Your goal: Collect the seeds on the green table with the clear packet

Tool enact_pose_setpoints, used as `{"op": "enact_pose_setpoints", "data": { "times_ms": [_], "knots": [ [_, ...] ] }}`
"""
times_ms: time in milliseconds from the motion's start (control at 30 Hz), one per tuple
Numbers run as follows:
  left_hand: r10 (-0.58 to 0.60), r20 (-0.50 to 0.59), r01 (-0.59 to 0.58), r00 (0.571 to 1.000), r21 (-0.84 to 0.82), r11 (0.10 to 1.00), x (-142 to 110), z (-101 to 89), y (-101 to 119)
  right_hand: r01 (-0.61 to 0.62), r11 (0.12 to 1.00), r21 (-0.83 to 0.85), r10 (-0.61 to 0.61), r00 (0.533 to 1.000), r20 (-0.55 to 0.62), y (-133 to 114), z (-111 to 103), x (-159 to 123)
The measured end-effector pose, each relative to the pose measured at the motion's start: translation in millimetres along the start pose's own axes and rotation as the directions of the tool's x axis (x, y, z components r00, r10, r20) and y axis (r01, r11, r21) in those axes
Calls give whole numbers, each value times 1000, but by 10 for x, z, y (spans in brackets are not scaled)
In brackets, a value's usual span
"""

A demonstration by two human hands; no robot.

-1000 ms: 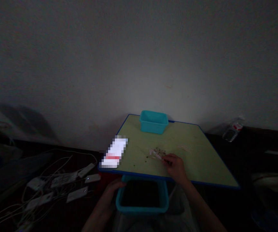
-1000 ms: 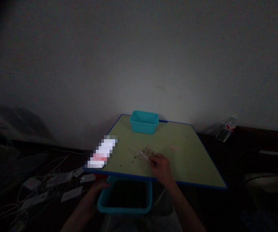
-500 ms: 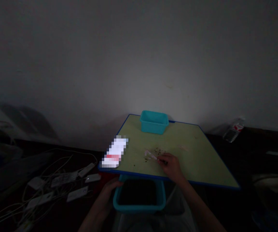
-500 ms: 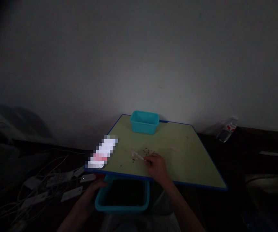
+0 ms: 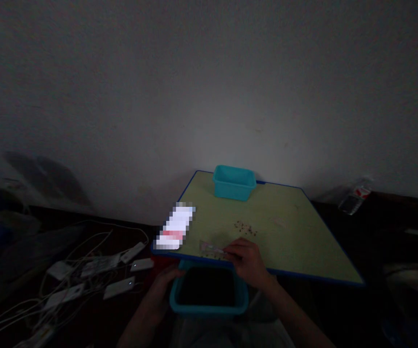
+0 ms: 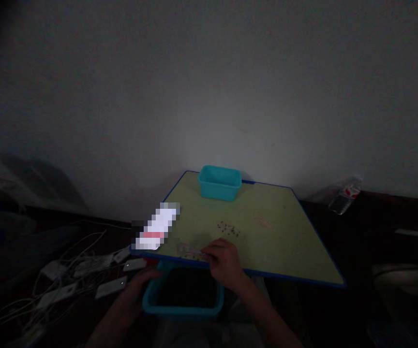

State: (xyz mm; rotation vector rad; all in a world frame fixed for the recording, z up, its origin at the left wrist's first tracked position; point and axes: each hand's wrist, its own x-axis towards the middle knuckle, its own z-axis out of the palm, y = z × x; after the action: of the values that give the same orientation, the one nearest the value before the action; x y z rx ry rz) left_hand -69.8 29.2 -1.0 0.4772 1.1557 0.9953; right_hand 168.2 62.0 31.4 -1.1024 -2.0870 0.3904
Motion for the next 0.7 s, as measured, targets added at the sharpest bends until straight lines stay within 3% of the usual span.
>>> {"op": "enact_pose_setpoints", "data": {
  "times_ms": [267, 433, 567, 700],
  "knots": [
    [-54, 46, 58, 997, -69, 996, -41, 6, 20, -4, 1000, 30, 4, 1000, -21, -48, -24, -102],
    [54, 142, -52, 988, -22, 998, -191, 43, 27, -29, 998, 53, 30, 999, -25, -50, -45, -116],
    [69, 96, -69, 993, -6, 998, -231, 53, 13, -51, 997, 63, 52, 999, -13, -60, -73, -97],
    [109, 26, -109, 994, 15, 994, -395, 175, 137, -62, 994, 87, 61, 998, 10, -54, -113, -93]
  ]
}}
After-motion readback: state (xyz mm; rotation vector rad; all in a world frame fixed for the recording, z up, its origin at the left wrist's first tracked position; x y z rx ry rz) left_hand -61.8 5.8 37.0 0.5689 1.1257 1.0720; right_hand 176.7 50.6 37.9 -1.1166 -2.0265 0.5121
